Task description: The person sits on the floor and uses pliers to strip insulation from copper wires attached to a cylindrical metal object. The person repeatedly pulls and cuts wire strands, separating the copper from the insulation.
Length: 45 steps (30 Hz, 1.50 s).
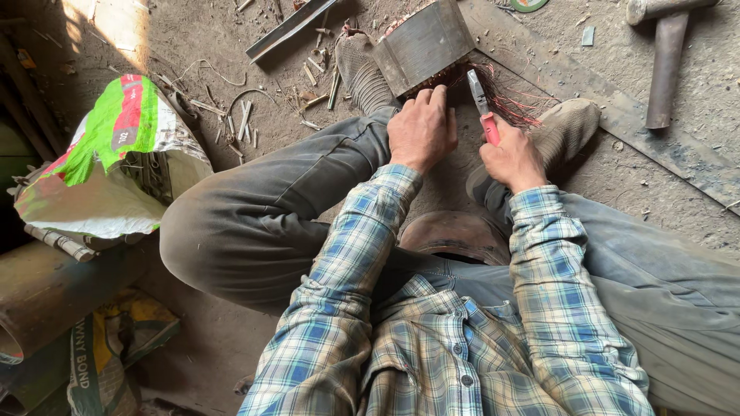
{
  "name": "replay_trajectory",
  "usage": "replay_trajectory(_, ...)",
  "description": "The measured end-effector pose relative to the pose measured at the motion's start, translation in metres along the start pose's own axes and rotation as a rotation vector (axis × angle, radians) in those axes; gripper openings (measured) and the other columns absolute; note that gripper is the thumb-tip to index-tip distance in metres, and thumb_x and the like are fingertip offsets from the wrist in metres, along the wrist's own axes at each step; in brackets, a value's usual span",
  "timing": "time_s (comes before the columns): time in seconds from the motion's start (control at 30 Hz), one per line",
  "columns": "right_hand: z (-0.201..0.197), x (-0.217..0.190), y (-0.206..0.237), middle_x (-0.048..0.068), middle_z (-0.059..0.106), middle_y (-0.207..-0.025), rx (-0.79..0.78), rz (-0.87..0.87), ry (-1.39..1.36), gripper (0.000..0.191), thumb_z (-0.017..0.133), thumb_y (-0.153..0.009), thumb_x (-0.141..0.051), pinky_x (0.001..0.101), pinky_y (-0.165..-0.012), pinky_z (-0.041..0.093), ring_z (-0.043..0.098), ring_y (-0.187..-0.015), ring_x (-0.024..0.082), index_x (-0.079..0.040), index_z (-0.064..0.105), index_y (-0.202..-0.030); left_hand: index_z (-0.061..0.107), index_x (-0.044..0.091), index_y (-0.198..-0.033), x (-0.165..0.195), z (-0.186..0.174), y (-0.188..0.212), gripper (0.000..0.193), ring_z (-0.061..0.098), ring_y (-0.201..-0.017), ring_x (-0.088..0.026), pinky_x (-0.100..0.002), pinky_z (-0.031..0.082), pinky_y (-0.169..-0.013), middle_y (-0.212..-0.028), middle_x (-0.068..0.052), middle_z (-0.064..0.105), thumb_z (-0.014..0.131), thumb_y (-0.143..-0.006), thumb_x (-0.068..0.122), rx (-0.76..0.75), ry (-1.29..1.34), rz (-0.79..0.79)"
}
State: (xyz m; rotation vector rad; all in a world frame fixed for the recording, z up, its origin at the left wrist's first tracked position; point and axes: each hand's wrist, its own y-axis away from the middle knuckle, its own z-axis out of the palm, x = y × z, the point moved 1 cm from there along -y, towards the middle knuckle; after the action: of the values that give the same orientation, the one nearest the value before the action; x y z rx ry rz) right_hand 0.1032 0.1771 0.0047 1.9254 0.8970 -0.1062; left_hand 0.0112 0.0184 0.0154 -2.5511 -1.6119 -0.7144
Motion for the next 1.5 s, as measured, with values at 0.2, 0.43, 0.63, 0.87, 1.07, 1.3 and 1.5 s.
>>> replay_trajectory(0.2,-0.001,0.001,0.000,0.026,0.068,-0.113,0.001,-0.034,-0.025,0.065,0.054,-0.079,-0.024,0.0550,-0.091,0.050,0.063,-0.106,0.049,-0.028,0.055,-0.143,0.060,0.007,-0.127,0.000,-0.003,0.000,0.047,0.070,-0.091,-0.028,-0.041,0.058,-0.073,-0.106,-0.010,0.067,0.067,-0.090,0.033,-0.024,0.007,0.009)
replay_trajectory(0.43,-0.006,-0.004,0.002,0.026,0.070,-0.113,-0.008,-0.035,-0.026,0.053,0.054,-0.084,-0.027,0.0554,-0.091,0.051,0.065,-0.107,0.049,-0.026,0.060,-0.137,0.059,0.006,-0.129,0.006,-0.006,0.000,0.053,0.070,-0.093,-0.029,-0.042,0.058,-0.074,-0.108,-0.011,0.068,0.069,-0.088,0.038,-0.006,0.031,0.036)
replay_trajectory(0.63,-0.005,-0.003,0.002,0.030,0.068,-0.110,0.012,-0.096,-0.029,0.059,0.056,-0.081,-0.020,0.0565,-0.090,0.049,0.063,-0.104,0.052,-0.015,0.054,-0.140,0.068,0.006,-0.126,-0.010,-0.019,-0.028,0.071,0.073,-0.098,-0.030,-0.042,0.058,-0.085,-0.108,-0.016,0.074,0.069,-0.088,0.067,-0.202,0.209,0.028)
replay_trajectory(0.87,0.010,0.012,-0.008,0.033,0.067,-0.109,-0.042,-0.046,-0.104,0.034,0.058,-0.084,-0.018,0.0534,-0.096,0.051,0.066,-0.108,0.049,0.004,0.058,-0.110,0.052,0.012,-0.142,-0.002,0.006,-0.107,0.063,0.049,-0.137,-0.032,-0.052,0.032,-0.115,-0.142,-0.010,0.060,0.057,-0.095,0.053,0.303,-0.168,0.033)
replay_trajectory(1.07,0.020,0.023,-0.014,0.035,0.064,-0.115,-0.058,0.016,-0.093,0.041,0.059,-0.084,-0.020,0.0562,-0.095,0.049,0.060,-0.112,0.053,0.002,0.056,-0.119,0.054,0.019,-0.138,0.019,0.012,-0.119,0.055,0.046,-0.136,-0.027,-0.049,0.030,-0.113,-0.143,-0.004,0.057,0.058,-0.091,0.049,0.054,-0.189,-0.156)
replay_trajectory(1.3,0.021,0.033,-0.027,0.033,0.066,-0.112,-0.072,-0.024,-0.179,0.038,0.061,-0.082,-0.019,0.0547,-0.095,0.049,0.063,-0.110,0.051,0.002,0.057,-0.114,0.055,0.020,-0.135,0.028,0.010,-0.130,0.056,0.050,-0.129,-0.025,-0.048,0.033,-0.107,-0.137,-0.003,0.059,0.062,-0.086,0.046,0.128,-0.219,-0.143)
replay_trajectory(1.5,0.022,0.056,-0.002,0.029,0.071,-0.100,-0.200,-0.133,-0.307,0.034,0.059,-0.079,-0.013,0.0535,-0.089,0.053,0.069,-0.102,0.046,0.000,0.063,-0.110,0.054,0.018,-0.138,0.032,0.015,-0.139,0.059,0.053,-0.127,-0.029,-0.052,0.037,-0.104,-0.137,-0.006,0.059,0.063,-0.090,0.052,0.118,-0.327,-0.171)
